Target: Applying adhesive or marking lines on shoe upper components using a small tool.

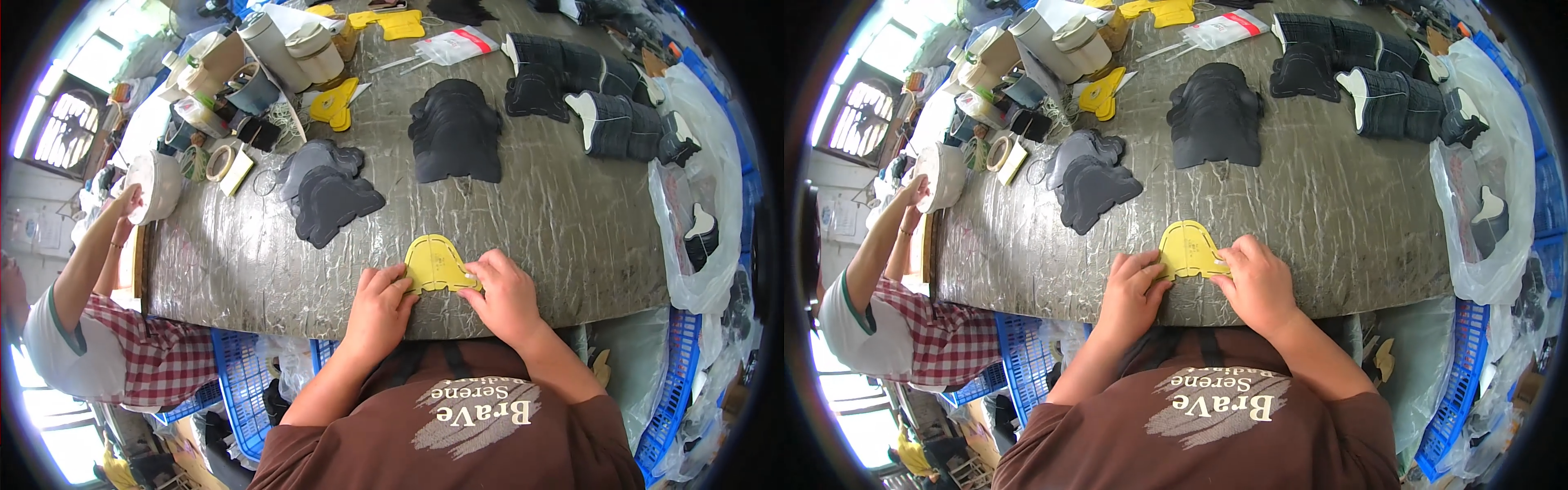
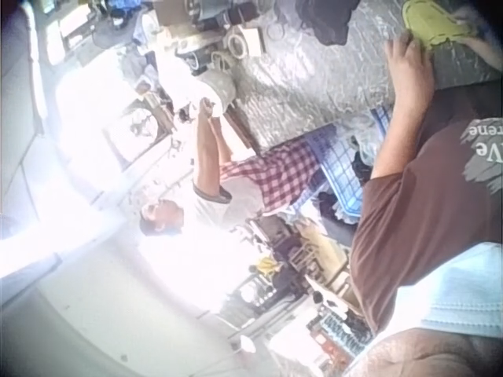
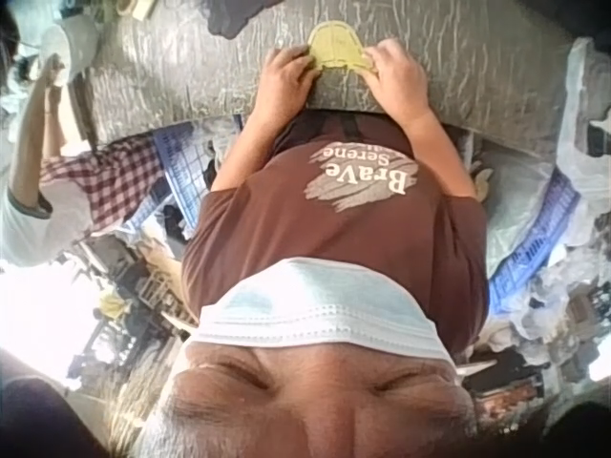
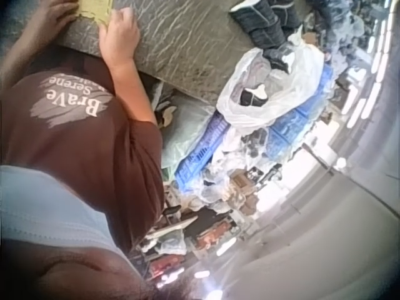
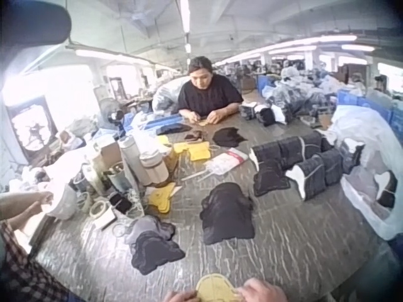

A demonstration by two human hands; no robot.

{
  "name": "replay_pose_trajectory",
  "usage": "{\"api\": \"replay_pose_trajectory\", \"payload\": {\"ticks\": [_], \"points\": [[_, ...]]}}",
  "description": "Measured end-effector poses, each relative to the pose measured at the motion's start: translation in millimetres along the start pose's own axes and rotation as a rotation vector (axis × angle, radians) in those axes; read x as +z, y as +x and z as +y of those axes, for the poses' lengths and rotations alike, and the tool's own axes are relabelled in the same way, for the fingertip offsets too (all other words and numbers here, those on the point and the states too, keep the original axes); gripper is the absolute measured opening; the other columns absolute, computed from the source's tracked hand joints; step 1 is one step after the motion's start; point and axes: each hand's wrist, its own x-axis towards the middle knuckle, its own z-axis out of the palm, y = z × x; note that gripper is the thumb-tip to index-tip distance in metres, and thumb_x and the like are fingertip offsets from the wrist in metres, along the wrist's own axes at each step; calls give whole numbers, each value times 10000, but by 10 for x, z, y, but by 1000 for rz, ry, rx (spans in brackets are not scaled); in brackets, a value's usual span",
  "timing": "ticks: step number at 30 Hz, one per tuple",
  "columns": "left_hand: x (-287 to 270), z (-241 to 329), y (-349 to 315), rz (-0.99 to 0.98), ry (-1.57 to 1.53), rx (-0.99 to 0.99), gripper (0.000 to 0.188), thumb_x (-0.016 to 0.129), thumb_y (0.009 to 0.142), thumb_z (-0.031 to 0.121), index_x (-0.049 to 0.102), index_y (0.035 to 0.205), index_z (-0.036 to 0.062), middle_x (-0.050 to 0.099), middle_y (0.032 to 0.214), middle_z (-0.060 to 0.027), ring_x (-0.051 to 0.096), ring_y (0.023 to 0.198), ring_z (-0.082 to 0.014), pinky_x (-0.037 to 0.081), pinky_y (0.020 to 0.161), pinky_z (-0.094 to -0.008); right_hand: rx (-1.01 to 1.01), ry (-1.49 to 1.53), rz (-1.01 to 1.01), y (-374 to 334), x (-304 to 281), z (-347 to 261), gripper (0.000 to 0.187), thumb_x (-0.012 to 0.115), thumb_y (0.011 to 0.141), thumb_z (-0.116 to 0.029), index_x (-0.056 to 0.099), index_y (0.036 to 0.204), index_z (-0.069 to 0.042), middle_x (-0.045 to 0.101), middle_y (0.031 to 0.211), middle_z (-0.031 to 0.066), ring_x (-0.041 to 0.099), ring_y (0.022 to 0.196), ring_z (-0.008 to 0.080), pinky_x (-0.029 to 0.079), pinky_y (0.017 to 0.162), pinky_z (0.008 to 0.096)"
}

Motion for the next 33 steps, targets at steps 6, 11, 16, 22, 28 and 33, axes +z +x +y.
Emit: {"api": "replay_pose_trajectory", "payload": {"ticks": [6,11,16,22,28,33], "points": [[30,5,-34,37,-7,-2,240,741,725,11,678,954,-24,628,1116,-146,568,949,-329,487,836,-398,18,14,-7,-5,-1,-19,347,792,693,-153,669,1001,-52,559,910,57,612,822,256,509,690,386],[19,12,-37,35,-15,-14,225,727,736,0,677,954,-23,624,1112,-151,565,952,-335,487,836,-403,29,32,13,5,26,-27,340,798,682,-150,675,986,-59,563,887,55,614,802,255,506,674,386],[1,103,1,-3,42,-11,178,695,769,1,677,945,-18,613,1116,-159,553,964,-342,485,843,-406,33,50,22,-2,21,-3,328,796,682,-140,676,976,-55,569,882,60,615,784,262,501,662,388],[-3,137,66,-166,144,100,288,604,744,-13,643,1028,-34,576,1104,-159,540,985,-339,485,852,-404,35,50,22,-5,31,9,312,789,693,-139,678,971,-53,575,891,61,616,796,262,497,668,388],[126,403,1,-284,427,155,447,551,784,71,570,1221,-21,539,1173,-225,537,1047,-371,490,881,-425,32,51,28,-5,40,3,310,787,697,-146,682,977,-61,575,893,60,610,797,259,498,679,386],[154,428,-26,-284,423,155,515,542,790,80,535,1294,-23,495,1243,-298,500,1125,-436,477,933,-465,21,32,46,-16,41,6,317,788,693,-148,678,977,-62,574,895,59,609,794,258,499,672,383]]}}
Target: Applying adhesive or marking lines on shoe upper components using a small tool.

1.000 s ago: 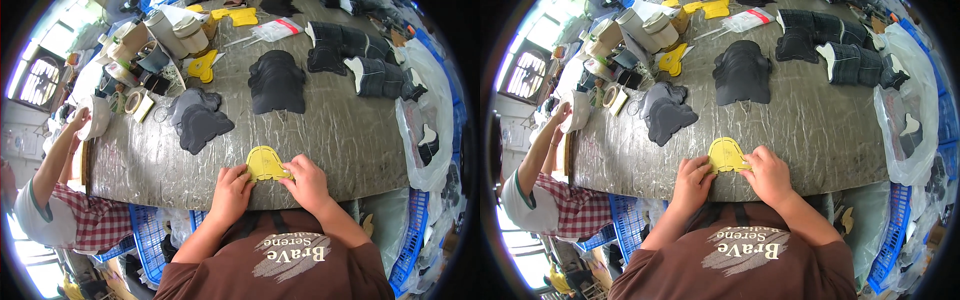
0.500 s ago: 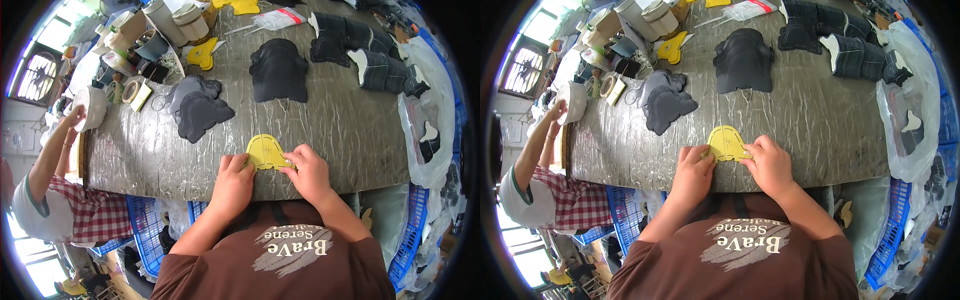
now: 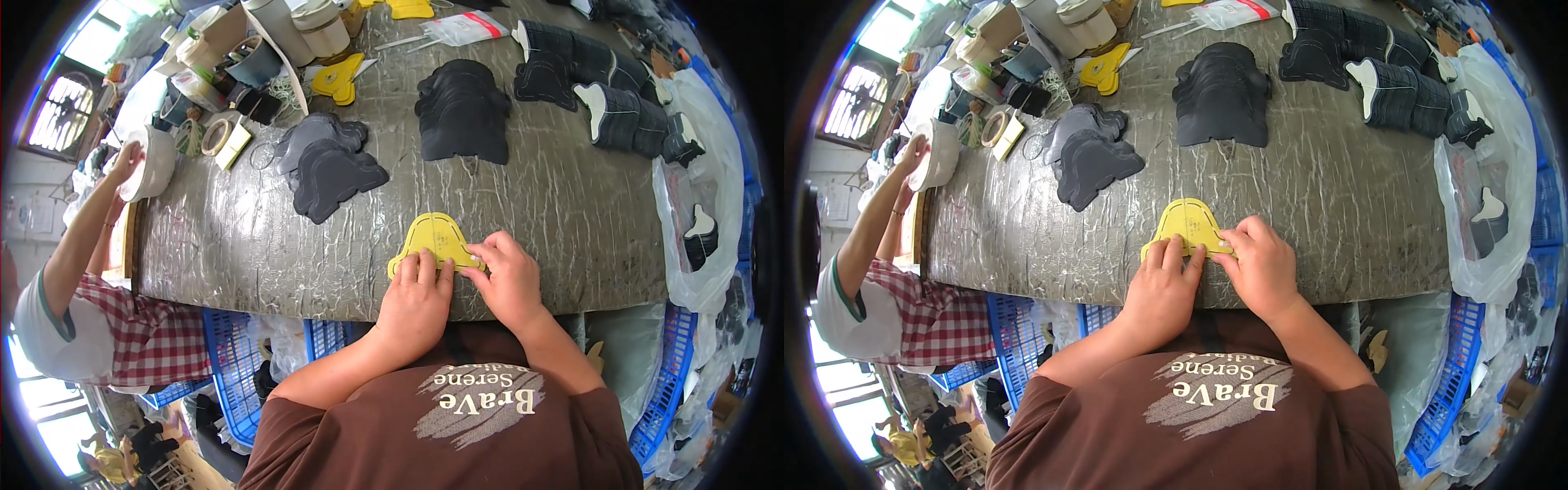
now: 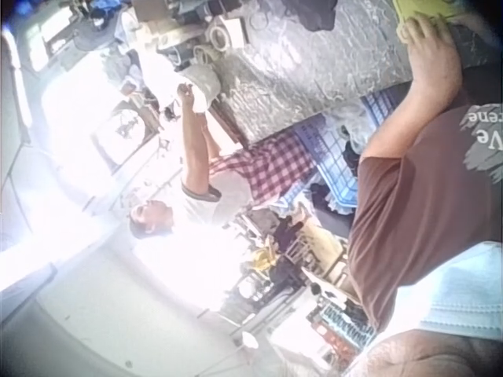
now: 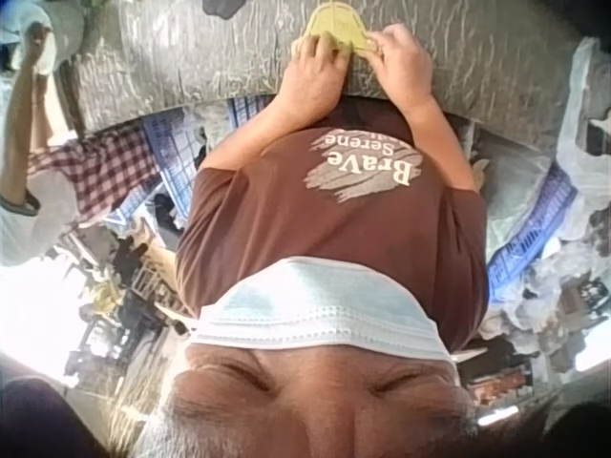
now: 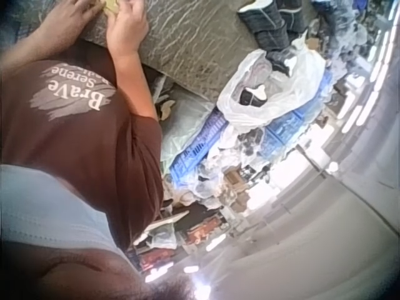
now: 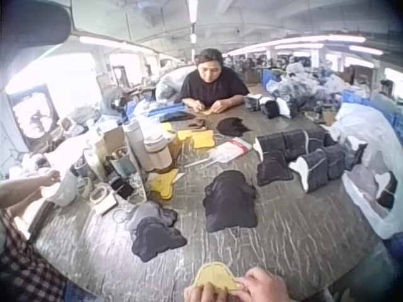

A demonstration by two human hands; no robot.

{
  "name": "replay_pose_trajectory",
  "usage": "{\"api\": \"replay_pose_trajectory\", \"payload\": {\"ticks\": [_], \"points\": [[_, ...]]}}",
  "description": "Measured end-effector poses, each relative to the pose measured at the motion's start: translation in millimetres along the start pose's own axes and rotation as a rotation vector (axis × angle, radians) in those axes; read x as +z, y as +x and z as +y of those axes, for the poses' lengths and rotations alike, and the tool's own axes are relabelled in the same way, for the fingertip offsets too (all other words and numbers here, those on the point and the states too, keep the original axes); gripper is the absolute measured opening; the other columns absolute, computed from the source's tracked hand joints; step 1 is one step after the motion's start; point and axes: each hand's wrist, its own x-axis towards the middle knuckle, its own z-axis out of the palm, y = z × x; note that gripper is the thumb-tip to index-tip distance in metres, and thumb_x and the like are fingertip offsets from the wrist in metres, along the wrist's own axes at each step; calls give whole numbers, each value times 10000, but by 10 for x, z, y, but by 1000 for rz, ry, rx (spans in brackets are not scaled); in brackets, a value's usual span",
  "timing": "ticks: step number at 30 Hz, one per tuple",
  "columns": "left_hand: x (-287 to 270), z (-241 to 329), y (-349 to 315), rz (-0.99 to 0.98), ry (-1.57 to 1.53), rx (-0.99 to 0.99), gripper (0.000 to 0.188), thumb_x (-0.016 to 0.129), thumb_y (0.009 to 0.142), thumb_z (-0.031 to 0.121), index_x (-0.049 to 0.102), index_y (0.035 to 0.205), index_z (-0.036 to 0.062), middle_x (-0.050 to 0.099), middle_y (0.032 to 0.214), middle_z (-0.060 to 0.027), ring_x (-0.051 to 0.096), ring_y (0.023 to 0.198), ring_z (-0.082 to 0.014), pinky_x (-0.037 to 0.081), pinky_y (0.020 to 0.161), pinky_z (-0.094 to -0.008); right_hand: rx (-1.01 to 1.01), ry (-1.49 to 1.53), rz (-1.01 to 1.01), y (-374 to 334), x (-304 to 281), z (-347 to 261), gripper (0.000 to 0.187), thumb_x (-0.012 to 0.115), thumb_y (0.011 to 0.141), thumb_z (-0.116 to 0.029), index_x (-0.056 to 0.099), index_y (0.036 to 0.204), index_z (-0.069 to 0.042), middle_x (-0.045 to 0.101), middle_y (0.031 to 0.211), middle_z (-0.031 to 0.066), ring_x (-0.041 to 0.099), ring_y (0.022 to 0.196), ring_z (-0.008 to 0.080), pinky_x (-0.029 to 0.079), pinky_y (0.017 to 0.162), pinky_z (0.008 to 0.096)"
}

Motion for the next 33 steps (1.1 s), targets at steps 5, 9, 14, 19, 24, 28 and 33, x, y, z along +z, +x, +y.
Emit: {"api": "replay_pose_trajectory", "payload": {"ticks": [5,9,14,19,24,28,33], "points": [[-32,-67,-39,52,-140,-28,454,536,777,27,541,1222,-67,529,1214,-273,510,1135,-422,468,951,-454,-16,-12,19,4,11,-14,325,791,686,-151,672,975,-62,570,898,57,609,792,255,499,663,381],[-69,-161,-54,133,-354,-77,334,534,752,-52,561,1084,-70,585,1142,-235,544,1114,-387,467,957,-431,-21,-12,28,-1,10,-7,333,794,681,-149,671,977,-62,568,899,54,607,792,252,498,663,380],[-58,-207,-75,109,-370,-53,323,524,765,-41,546,1082,-96,570,1139,-253,525,1134,-402,451,985,-423,-22,-10,31,2,11,-2,354,812,664,-133,671,981,-63,589,905,61,616,765,253,500,657,365],[-50,-198,-66,180,-375,-64,303,539,722,-99,571,1021,-60,606,1103,-212,564,1093,-376,478,943,-436,-11,-6,12,0,12,-3,340,796,677,-150,672,984,-70,566,903,44,604,801,243,495,667,380],[-46,-197,-65,184,-365,-62,294,537,718,-105,571,1008,-65,607,1090,-210,564,1092,-377,477,947,-432,-22,-5,32,7,9,-14,353,811,667,-138,671,983,-68,589,895,58,614,762,253,498,654,365],[-40,-202,-61,183,-354,-49,296,529,715,-105,573,1006,-69,606,1085,-211,564,1083,-378,476,946,-432,-18,-5,33,5,16,-5,351,809,668,-142,672,983,-70,589,896,58,613,764,254,499,657,366],[-117,-95,-8,53,-180,18,471,693,796,223,587,1184,-23,578,1077,-207,552,1086,-376,500,899,-412,-9,-19,14,7,9,-8,322,788,691,-152,678,982,-70,568,903,45,610,806,244,500,673,379]]}}
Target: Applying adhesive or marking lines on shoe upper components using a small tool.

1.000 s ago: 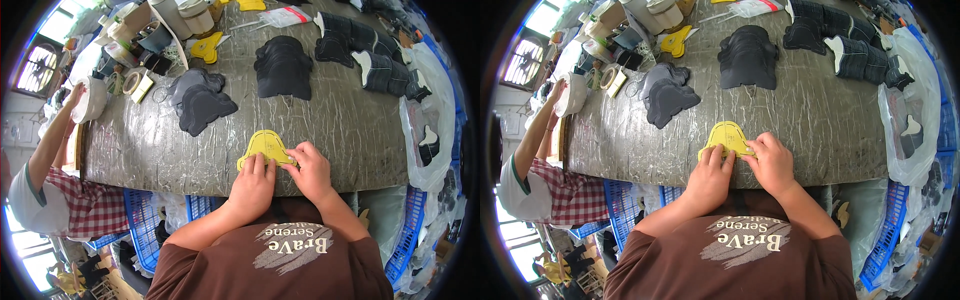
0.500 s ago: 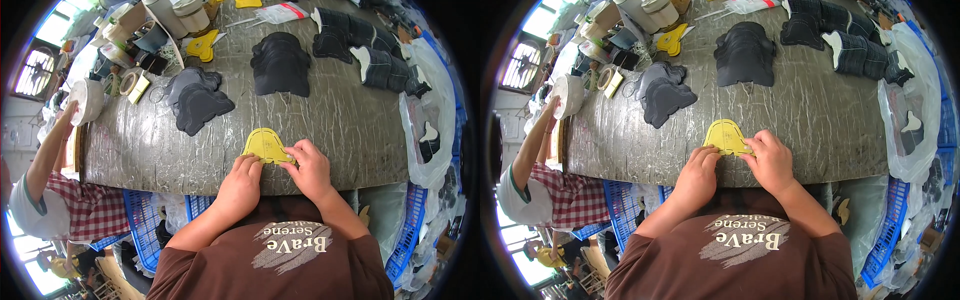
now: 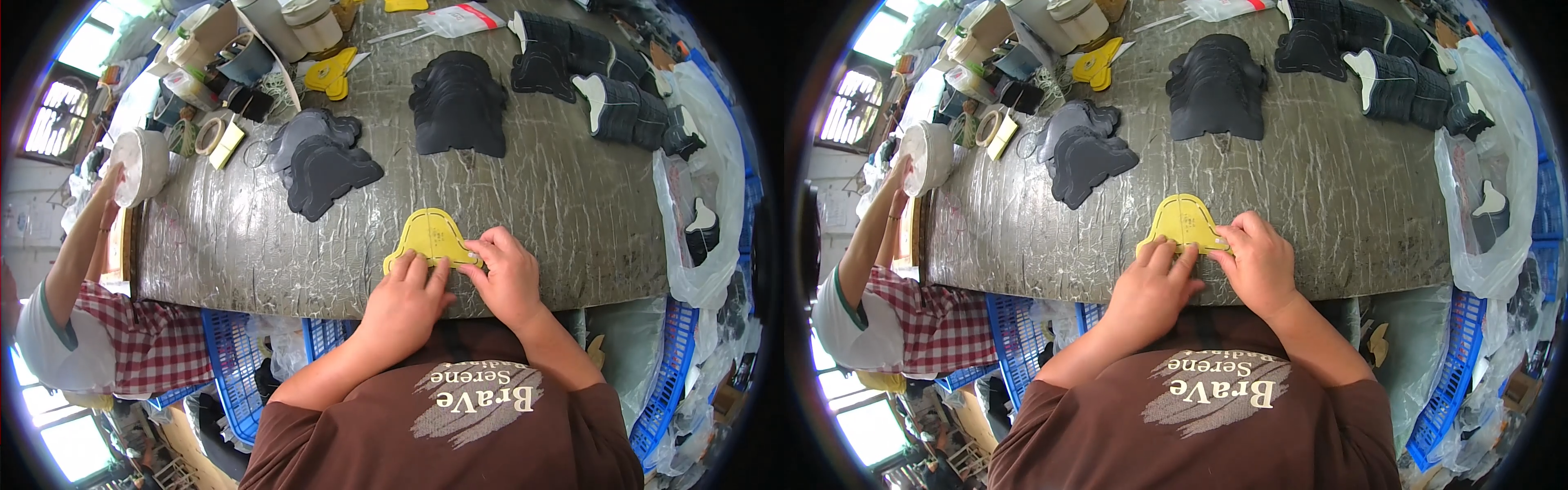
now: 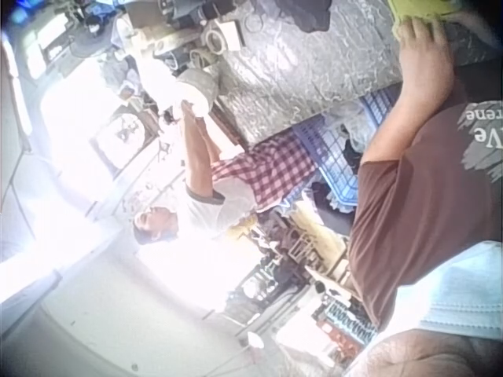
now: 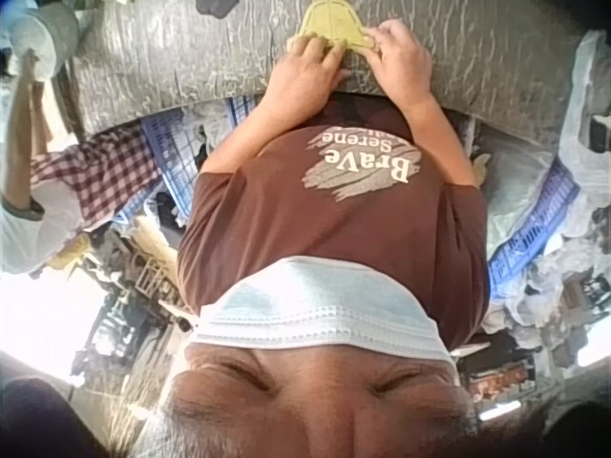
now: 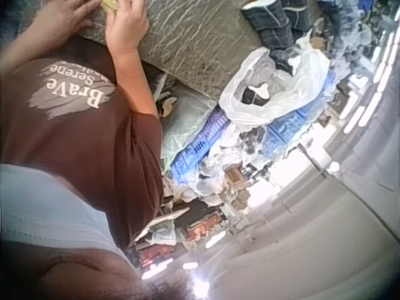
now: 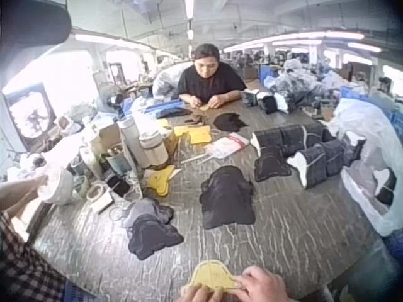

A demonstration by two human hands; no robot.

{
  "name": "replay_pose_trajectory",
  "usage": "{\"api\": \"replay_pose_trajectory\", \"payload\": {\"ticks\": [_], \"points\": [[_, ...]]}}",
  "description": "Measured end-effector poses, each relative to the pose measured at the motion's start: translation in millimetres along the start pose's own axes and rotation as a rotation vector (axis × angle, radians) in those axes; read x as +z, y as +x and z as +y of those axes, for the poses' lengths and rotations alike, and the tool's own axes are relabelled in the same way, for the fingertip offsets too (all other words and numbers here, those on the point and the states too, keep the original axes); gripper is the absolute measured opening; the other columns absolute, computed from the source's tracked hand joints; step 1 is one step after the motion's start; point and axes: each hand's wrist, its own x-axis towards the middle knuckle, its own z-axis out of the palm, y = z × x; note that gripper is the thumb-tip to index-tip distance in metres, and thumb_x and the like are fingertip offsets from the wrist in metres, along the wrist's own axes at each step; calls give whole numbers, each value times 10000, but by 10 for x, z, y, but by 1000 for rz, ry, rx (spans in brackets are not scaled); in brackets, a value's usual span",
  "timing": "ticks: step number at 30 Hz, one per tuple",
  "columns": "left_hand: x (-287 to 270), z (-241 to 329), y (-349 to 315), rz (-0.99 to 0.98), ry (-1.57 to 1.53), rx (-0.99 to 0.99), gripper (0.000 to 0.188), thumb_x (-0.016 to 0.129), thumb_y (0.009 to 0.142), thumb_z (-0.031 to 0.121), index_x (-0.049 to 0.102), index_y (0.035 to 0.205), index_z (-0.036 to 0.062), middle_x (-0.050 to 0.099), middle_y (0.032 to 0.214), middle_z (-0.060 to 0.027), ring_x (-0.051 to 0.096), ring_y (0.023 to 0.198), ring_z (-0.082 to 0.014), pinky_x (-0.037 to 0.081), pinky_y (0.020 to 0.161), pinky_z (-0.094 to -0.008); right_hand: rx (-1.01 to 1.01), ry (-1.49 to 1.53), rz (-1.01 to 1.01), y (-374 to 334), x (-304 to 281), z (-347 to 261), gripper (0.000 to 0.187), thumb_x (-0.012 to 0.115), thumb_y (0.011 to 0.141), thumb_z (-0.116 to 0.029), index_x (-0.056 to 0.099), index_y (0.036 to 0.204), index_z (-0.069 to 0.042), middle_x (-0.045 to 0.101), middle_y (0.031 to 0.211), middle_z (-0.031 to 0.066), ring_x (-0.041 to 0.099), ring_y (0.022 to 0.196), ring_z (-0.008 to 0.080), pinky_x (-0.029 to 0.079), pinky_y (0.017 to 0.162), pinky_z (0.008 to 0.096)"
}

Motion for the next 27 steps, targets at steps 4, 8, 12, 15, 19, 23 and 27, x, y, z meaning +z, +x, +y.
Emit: {"api": "replay_pose_trajectory", "payload": {"ticks": [4,8,12,15,19,23,27], "points": [[70,65,13,-76,208,53,736,669,744,527,574,1274,25,555,1086,-260,537,1111,-424,516,885,-428,7,7,-49,46,-57,-31,293,776,708,-133,678,975,-65,575,913,50,613,815,251,503,678,383],[104,92,19,-109,266,52,734,645,766,543,574,1267,11,552,1113,-284,543,1110,-437,511,896,-424,-13,205,-118,181,-84,86,170,716,779,-100,656,927,-41,580,931,77,608,812,280,492,681,384],[152,86,18,-113,294,51,760,620,780,562,570,1249,-33,552,1125,-320,548,1099,-461,502,911,-439,-367,73,217,513,-83,-161,90,654,836,-86,617,878,-16,588,908,113,602,777,311,479,669,386],[186,95,19,-107,299,70,751,613,789,556,582,1214,-63,554,1121,-333,544,1096,-483,489,932,-458,-184,325,61,565,-14,-301,104,620,868,-88,582,855,8,589,870,150,593,741,332,476,661,385],[240,56,13,-85,389,114,718,603,798,546,620,1144,-82,551,1143,-343,533,1093,-515,470,964,-483,-51,546,-219,661,127,-384,43,597,878,-12,582,850,16,633,807,128,665,717,211,512,644,303],[259,43,1,-68,344,125,717,598,797,552,629,1131,-81,537,1177,-349,525,1103,-525,470,967,-490,-43,531,-345,682,204,-385,48,624,827,17,599,868,13,663,769,131,679,714,217,523,644,309],[250,41,-3,-57,330,121,724,602,794,550,622,1141,-85,522,1198,-354,526,1103,-529,481,952,-488,-65,571,-311,684,241,-364,82,638,832,-36,565,838,0,633,765,170,633,703,340,493,632,386]]}}
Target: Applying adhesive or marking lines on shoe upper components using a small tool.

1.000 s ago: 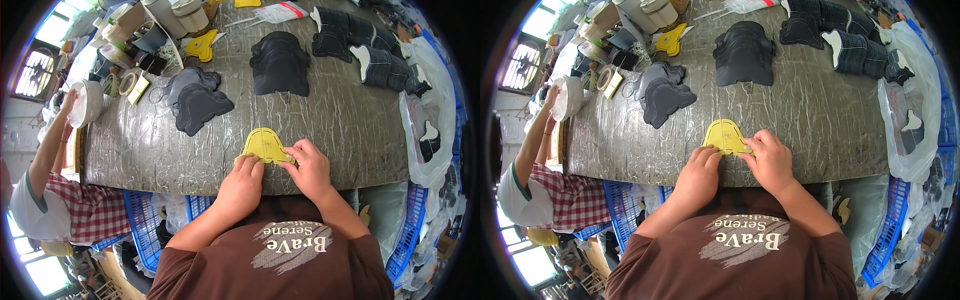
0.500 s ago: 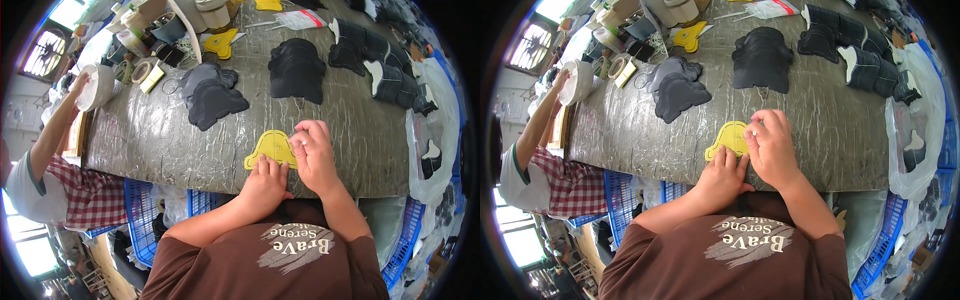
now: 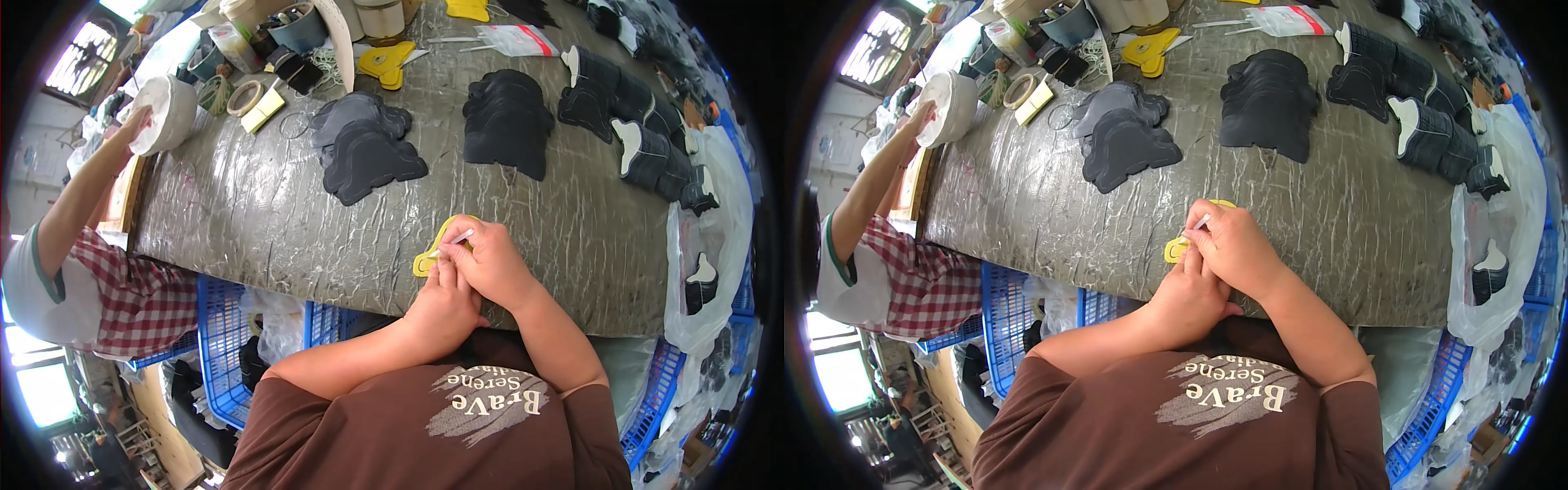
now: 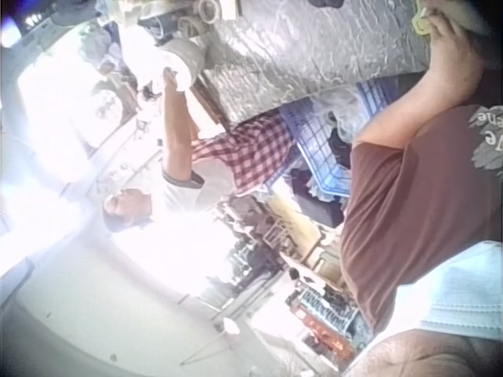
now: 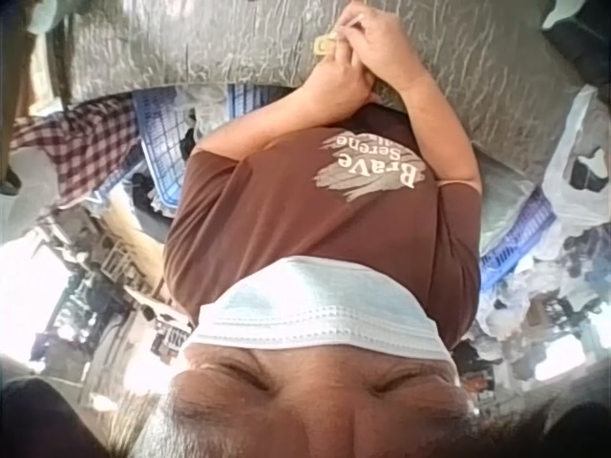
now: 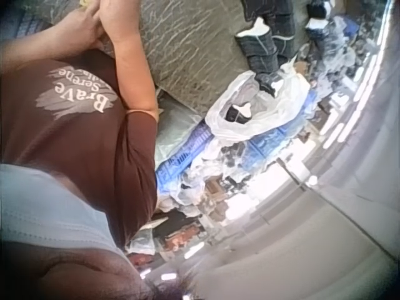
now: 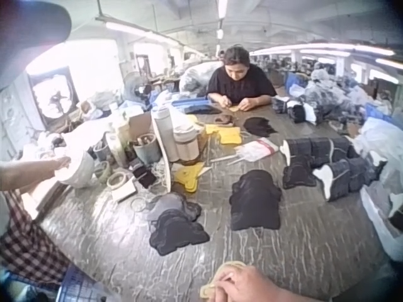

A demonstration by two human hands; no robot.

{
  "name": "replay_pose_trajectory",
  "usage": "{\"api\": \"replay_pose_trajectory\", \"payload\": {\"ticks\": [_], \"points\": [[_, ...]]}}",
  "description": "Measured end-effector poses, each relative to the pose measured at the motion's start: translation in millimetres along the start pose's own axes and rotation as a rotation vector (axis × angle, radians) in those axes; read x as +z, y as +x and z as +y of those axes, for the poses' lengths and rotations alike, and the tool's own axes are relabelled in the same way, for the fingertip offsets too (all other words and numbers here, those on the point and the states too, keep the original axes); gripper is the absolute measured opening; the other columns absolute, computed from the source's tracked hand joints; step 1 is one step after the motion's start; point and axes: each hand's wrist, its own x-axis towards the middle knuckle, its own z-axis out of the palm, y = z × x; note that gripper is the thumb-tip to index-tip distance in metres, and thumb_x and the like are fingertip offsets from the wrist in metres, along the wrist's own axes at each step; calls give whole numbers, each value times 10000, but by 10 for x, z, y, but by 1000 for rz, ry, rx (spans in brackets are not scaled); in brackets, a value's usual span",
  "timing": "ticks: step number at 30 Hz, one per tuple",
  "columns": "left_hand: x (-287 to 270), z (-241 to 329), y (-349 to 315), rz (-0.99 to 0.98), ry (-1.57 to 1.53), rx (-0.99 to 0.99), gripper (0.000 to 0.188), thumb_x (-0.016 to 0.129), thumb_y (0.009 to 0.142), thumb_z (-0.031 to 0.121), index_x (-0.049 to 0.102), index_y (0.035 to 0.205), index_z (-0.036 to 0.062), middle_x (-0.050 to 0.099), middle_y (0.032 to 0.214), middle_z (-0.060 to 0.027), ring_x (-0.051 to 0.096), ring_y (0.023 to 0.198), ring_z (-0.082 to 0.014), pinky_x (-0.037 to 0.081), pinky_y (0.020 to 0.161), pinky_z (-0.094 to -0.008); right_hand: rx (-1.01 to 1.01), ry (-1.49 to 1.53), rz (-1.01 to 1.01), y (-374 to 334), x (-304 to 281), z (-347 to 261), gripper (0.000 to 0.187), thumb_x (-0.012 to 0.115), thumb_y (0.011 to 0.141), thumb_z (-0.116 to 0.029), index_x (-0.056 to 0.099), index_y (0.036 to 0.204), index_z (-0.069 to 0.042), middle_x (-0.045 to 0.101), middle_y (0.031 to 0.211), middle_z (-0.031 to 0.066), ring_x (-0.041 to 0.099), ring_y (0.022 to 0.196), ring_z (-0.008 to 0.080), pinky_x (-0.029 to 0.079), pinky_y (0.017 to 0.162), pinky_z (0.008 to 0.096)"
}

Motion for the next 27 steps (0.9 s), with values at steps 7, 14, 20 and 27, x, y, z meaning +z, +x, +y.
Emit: {"api": "replay_pose_trajectory", "payload": {"ticks": [7,14,20,27], "points": [[-82,10,19,-75,-47,-33,781,598,803,553,544,1225,-103,543,1148,-350,557,1089,-491,500,923,-464,-3,-85,78,71,-76,20,80,618,843,-24,543,842,2,629,761,176,628,706,352,493,636,392],[-60,10,9,-27,-46,-47,774,596,808,551,542,1253,-80,558,1129,-337,566,1079,-469,503,914,-445,11,-111,120,143,-101,34,80,614,844,-5,534,842,4,627,759,176,627,701,346,491,632,391],[-41,17,9,-33,-46,-45,740,594,820,546,556,1261,-47,559,1131,-335,556,1092,-471,495,926,-447,-6,-127,201,202,-156,96,88,613,842,18,526,847,8,612,756,171,613,693,337,483,638,393],[-50,13,7,-43,-87,-53,731,601,820,535,557,1262,-45,549,1139,-334,541,1097,-478,482,943,-453,-42,-193,257,198,-193,224,69,572,879,28,510,855,9,613,732,134,660,670,239,508,615,330]]}}
